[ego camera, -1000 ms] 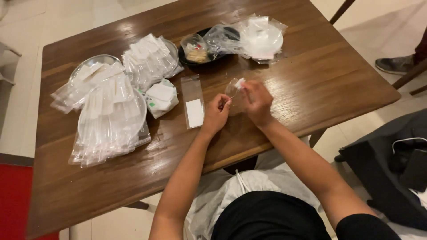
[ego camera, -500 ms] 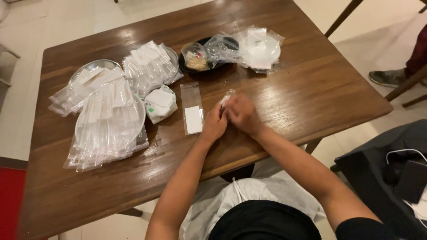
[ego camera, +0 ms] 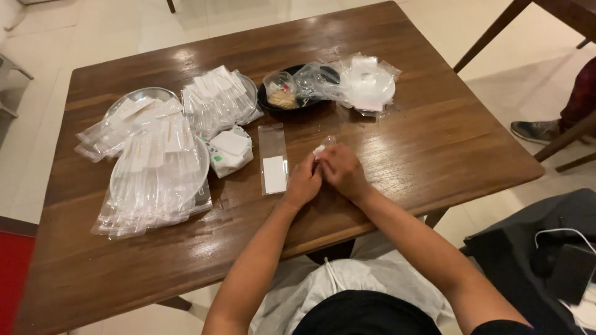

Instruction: The person picks up a plastic spoon and a small white packet, and places them into a clear plastic bag.

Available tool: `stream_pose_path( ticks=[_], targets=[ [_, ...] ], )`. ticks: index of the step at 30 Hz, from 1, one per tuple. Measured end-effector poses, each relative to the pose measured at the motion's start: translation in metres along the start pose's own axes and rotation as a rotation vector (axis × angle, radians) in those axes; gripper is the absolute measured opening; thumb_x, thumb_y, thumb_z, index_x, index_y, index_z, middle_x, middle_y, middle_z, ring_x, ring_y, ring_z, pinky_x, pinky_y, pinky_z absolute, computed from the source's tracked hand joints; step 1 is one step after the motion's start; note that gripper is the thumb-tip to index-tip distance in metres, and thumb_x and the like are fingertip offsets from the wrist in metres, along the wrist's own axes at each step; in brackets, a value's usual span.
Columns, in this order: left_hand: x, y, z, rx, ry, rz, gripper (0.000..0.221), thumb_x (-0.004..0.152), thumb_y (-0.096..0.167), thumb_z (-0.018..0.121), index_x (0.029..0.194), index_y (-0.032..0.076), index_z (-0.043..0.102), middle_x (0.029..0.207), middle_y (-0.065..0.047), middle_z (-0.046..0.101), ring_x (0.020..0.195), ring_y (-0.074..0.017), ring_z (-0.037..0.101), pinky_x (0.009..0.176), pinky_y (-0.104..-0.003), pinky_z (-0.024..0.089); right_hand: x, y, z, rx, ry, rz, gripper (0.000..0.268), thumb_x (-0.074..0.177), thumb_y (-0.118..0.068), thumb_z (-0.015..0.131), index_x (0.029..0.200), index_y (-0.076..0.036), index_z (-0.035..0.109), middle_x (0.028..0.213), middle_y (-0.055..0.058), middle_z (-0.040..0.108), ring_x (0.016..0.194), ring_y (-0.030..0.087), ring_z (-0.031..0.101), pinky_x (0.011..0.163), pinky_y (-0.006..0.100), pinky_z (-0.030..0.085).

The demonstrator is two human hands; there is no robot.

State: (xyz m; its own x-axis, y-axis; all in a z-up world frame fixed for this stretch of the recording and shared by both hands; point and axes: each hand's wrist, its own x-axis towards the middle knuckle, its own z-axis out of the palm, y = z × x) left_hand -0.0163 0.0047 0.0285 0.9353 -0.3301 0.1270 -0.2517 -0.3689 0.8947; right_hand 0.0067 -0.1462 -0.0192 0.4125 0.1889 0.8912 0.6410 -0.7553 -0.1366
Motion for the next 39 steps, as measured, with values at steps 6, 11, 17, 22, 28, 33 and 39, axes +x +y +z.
stream_pose_path(
  ticks=[6, 11, 17, 22, 28, 33, 39],
  targets=[
    [0.002, -0.012, 0.006, 0.042, 0.003, 0.005, 0.020, 0.101, 0.020, 0.053, 0.113, 0.006, 0.062, 0.099, -0.024, 0.073, 0.100, -0.0436, 0.070, 0.083, -0.055, 0.055, 0.010, 0.011, -0.014, -0.010, 0.031, 0.136, 0.006, 0.097, -0.014, 0.070, 0.102, -0.011, 0.072, 0.090, 0.009, 0.064, 0.079, 0.031, 0.065, 0.075, 0.041, 0.054],
    [0.003, -0.008, 0.006, 0.055, 0.020, 0.037, 0.023, 0.102, 0.021, 0.052, 0.114, 0.004, 0.061, 0.100, -0.027, 0.072, 0.100, -0.0468, 0.069, 0.083, -0.057, 0.054, 0.016, 0.008, -0.023, 0.060, 0.029, 0.159, 0.006, 0.095, -0.013, 0.072, 0.099, -0.008, 0.072, 0.088, 0.010, 0.064, 0.077, 0.032, 0.064, 0.073, 0.043, 0.054],
    [0.004, -0.011, 0.004, -0.012, 0.073, 0.034, 0.019, 0.103, 0.019, 0.053, 0.110, 0.004, 0.062, 0.098, -0.025, 0.071, 0.099, -0.0453, 0.070, 0.083, -0.055, 0.055, 0.021, 0.001, -0.032, 0.162, 0.028, 0.240, 0.010, 0.092, -0.008, 0.073, 0.102, -0.010, 0.074, 0.089, 0.007, 0.067, 0.074, 0.028, 0.065, 0.068, 0.038, 0.055],
    [0.004, -0.004, 0.003, 0.023, 0.065, 0.049, 0.019, 0.102, 0.023, 0.056, 0.106, 0.007, 0.065, 0.095, -0.020, 0.072, 0.095, -0.0419, 0.072, 0.081, -0.051, 0.056, 0.022, 0.011, -0.037, 0.183, 0.137, 0.406, 0.009, 0.091, -0.007, 0.075, 0.099, -0.012, 0.076, 0.084, 0.003, 0.067, 0.065, 0.020, 0.061, 0.059, 0.031, 0.052],
    [0.006, -0.009, 0.005, -0.039, 0.103, 0.106, 0.023, 0.106, 0.018, 0.047, 0.107, 0.007, 0.067, 0.095, -0.021, 0.073, 0.091, -0.0399, 0.071, 0.079, -0.050, 0.056, 0.029, 0.004, -0.043, 0.179, 0.210, 0.500, 0.010, 0.089, -0.004, 0.074, 0.097, -0.010, 0.076, 0.081, 0.006, 0.067, 0.062, 0.020, 0.061, 0.056, 0.031, 0.050],
    [0.003, 0.000, -0.003, -0.030, 0.187, 0.118, 0.019, 0.104, 0.020, 0.056, 0.113, 0.008, 0.066, 0.093, -0.018, 0.071, 0.088, -0.0335, 0.069, 0.077, -0.046, 0.055, 0.031, 0.003, -0.044, 0.211, 0.193, 0.541, 0.010, 0.088, -0.004, 0.075, 0.096, -0.010, 0.076, 0.079, 0.006, 0.067, 0.061, 0.021, 0.062, 0.055, 0.031, 0.049],
    [0.011, -0.016, 0.000, -0.089, 0.181, 0.073, 0.011, 0.097, 0.016, 0.066, 0.105, 0.009, 0.068, 0.085, -0.011, 0.070, 0.081, -0.0278, 0.069, 0.072, -0.039, 0.056, 0.027, 0.005, -0.038, 0.222, 0.198, 0.519, 0.012, 0.087, -0.003, 0.074, 0.096, -0.011, 0.077, 0.079, 0.006, 0.066, 0.062, 0.022, 0.062, 0.055, 0.030, 0.050]
  ],
)
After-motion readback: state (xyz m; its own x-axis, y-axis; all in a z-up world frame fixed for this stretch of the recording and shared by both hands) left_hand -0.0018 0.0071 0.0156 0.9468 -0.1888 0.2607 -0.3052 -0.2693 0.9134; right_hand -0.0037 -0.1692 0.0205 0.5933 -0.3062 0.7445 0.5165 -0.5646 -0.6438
